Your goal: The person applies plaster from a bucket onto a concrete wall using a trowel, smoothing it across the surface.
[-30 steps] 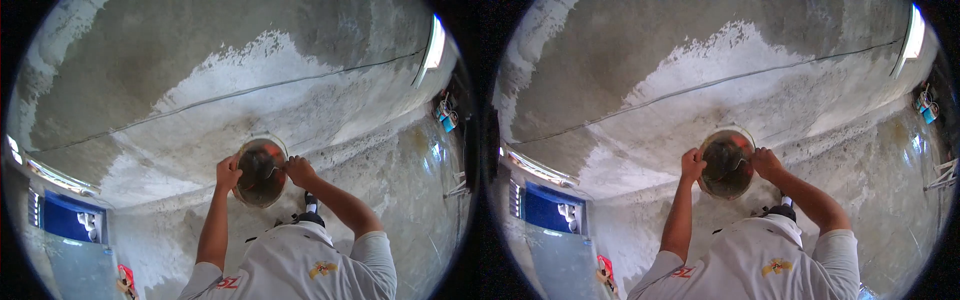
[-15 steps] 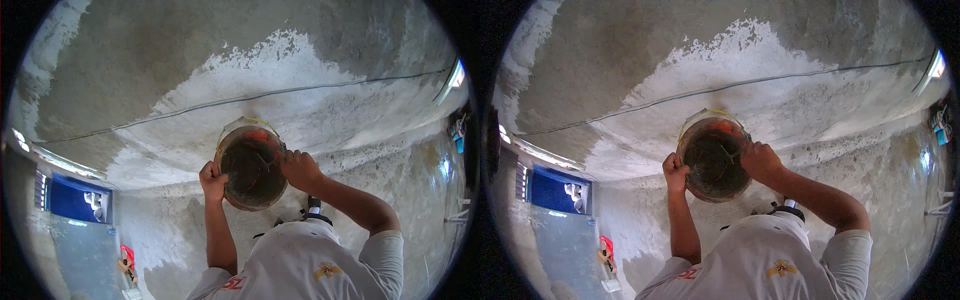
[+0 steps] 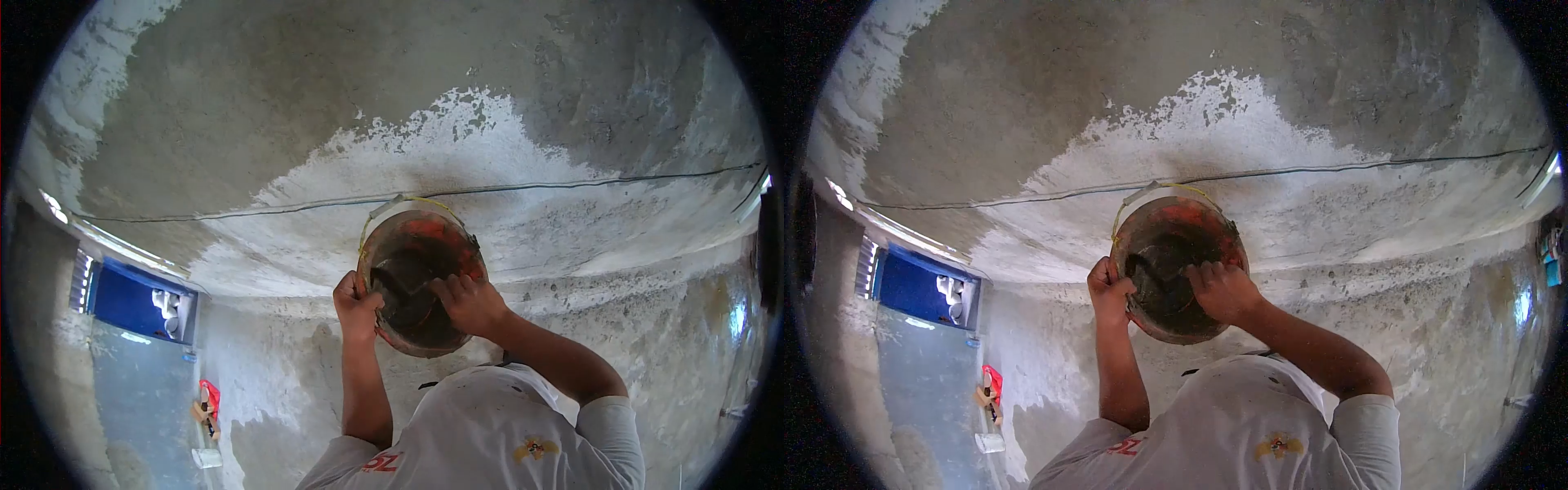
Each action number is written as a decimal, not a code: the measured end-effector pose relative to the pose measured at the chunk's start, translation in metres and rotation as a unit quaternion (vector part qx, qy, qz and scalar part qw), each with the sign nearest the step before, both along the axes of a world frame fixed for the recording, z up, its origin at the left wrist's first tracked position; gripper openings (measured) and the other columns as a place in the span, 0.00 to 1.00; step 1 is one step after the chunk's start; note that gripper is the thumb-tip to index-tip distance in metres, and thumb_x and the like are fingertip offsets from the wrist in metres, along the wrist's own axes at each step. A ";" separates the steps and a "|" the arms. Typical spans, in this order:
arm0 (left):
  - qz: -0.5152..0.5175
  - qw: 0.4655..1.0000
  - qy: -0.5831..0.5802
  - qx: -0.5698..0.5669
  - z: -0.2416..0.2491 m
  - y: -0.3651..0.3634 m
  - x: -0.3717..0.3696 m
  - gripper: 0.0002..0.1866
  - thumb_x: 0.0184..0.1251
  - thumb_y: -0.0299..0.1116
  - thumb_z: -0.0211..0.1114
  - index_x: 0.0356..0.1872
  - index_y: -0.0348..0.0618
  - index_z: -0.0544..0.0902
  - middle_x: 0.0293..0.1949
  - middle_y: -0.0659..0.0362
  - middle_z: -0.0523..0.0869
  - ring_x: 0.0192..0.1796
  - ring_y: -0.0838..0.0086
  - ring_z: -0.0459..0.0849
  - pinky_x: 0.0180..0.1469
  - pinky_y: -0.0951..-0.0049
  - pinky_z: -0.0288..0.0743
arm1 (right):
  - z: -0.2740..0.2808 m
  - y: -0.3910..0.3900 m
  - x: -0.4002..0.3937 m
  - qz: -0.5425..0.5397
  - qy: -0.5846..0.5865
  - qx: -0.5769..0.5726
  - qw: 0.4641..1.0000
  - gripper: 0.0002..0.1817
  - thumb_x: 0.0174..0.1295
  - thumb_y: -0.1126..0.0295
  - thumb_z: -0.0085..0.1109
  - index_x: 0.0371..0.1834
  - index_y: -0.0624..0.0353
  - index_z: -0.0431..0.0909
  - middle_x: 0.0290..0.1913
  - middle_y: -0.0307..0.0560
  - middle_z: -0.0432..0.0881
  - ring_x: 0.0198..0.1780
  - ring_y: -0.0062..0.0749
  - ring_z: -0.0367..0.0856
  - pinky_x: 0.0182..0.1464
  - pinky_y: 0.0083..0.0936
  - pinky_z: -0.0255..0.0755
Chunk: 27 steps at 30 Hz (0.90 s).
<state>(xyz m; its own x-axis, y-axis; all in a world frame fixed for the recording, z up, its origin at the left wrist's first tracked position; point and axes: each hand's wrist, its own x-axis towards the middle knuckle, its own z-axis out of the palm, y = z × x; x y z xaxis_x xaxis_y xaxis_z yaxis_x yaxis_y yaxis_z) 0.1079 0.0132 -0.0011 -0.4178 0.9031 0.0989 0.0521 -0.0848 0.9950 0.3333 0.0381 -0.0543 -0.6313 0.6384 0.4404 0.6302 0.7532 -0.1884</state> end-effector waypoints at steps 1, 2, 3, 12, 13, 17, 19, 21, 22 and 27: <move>0.013 1.000 -0.005 -0.002 0.003 0.002 0.002 0.10 0.39 0.15 0.60 0.22 0.41 0.71 0.21 0.67 0.73 0.23 0.83 0.69 0.26 0.79 0.64 | 0.001 0.004 0.003 0.004 0.002 0.000 1.000 0.20 0.60 0.67 0.56 0.54 0.67 0.78 0.38 0.52 0.83 0.39 0.41 0.85 0.38 0.36 0.82; 0.017 1.000 -0.004 -0.001 0.005 0.007 0.004 0.10 0.39 0.15 0.60 0.22 0.41 0.71 0.21 0.67 0.73 0.23 0.83 0.69 0.26 0.79 0.64 | 0.002 0.008 0.008 0.050 -0.014 0.002 0.999 0.21 0.59 0.66 0.57 0.55 0.63 0.78 0.38 0.51 0.83 0.40 0.42 0.85 0.40 0.38 0.82; 0.028 1.000 -0.005 -0.009 0.006 0.010 0.004 0.10 0.39 0.14 0.59 0.22 0.41 0.71 0.21 0.66 0.74 0.23 0.82 0.69 0.26 0.79 0.64 | 0.003 0.011 0.012 0.098 -0.030 0.002 0.995 0.22 0.59 0.65 0.59 0.57 0.59 0.79 0.38 0.50 0.83 0.41 0.43 0.86 0.41 0.40 0.82; 0.053 0.998 -0.026 -0.014 0.010 -0.002 -0.001 0.13 0.41 0.13 0.58 0.19 0.45 0.66 0.19 0.66 0.70 0.21 0.82 0.67 0.25 0.77 0.64 | 0.012 0.050 0.085 0.089 0.133 -0.236 0.959 0.19 0.52 0.62 0.74 0.48 0.52 0.86 0.33 0.50 0.87 0.36 0.44 0.88 0.39 0.35 0.81; 0.056 0.998 -0.034 -0.010 0.012 -0.002 0.001 0.13 0.41 0.13 0.58 0.18 0.45 0.66 0.19 0.67 0.69 0.21 0.82 0.66 0.25 0.77 0.64 | 0.020 0.048 0.093 0.064 0.139 -0.259 0.954 0.22 0.48 0.63 0.79 0.48 0.54 0.87 0.31 0.51 0.88 0.34 0.45 0.89 0.40 0.33 0.82; 0.088 0.996 -0.034 -0.005 0.048 -0.010 0.016 0.14 0.37 0.14 0.59 0.19 0.45 0.66 0.19 0.67 0.67 0.22 0.80 0.66 0.25 0.75 0.62 | 0.042 0.052 0.115 0.031 0.143 -0.324 0.935 0.28 0.40 0.64 0.85 0.48 0.58 0.86 0.35 0.52 0.88 0.36 0.40 0.89 0.42 0.30 0.81; 0.138 0.989 -0.044 -0.016 0.055 -0.017 0.022 0.14 0.37 0.14 0.59 0.19 0.45 0.66 0.19 0.66 0.69 0.22 0.79 0.67 0.25 0.75 0.62 | 0.044 0.052 0.125 0.033 0.138 -0.315 0.939 0.29 0.39 0.64 0.85 0.48 0.58 0.86 0.35 0.52 0.89 0.37 0.38 0.89 0.43 0.30 0.81; 0.167 0.984 -0.053 -0.028 0.070 -0.017 0.027 0.14 0.36 0.14 0.59 0.19 0.45 0.66 0.20 0.66 0.70 0.23 0.79 0.67 0.25 0.75 0.61 | 0.051 0.049 0.134 0.030 0.127 -0.318 0.939 0.28 0.42 0.64 0.84 0.48 0.59 0.86 0.36 0.51 0.89 0.39 0.35 0.89 0.45 0.29 0.82; 0.156 0.985 -0.078 -0.005 0.071 -0.018 0.023 0.14 0.35 0.14 0.59 0.19 0.45 0.66 0.20 0.65 0.72 0.23 0.78 0.68 0.26 0.75 0.62 | 0.055 0.046 0.136 0.014 0.129 -0.308 0.942 0.28 0.42 0.64 0.84 0.48 0.59 0.86 0.36 0.51 0.89 0.39 0.35 0.89 0.45 0.29 0.82; 0.100 0.980 -0.151 0.080 0.079 -0.020 0.007 0.14 0.34 0.13 0.55 0.19 0.45 0.65 0.22 0.62 0.77 0.23 0.77 0.72 0.27 0.76 0.66 | 0.072 0.032 0.136 -0.022 0.139 -0.292 0.946 0.24 0.54 0.61 0.76 0.51 0.56 0.80 0.46 0.51 0.88 0.45 0.48 0.88 0.47 0.37 0.82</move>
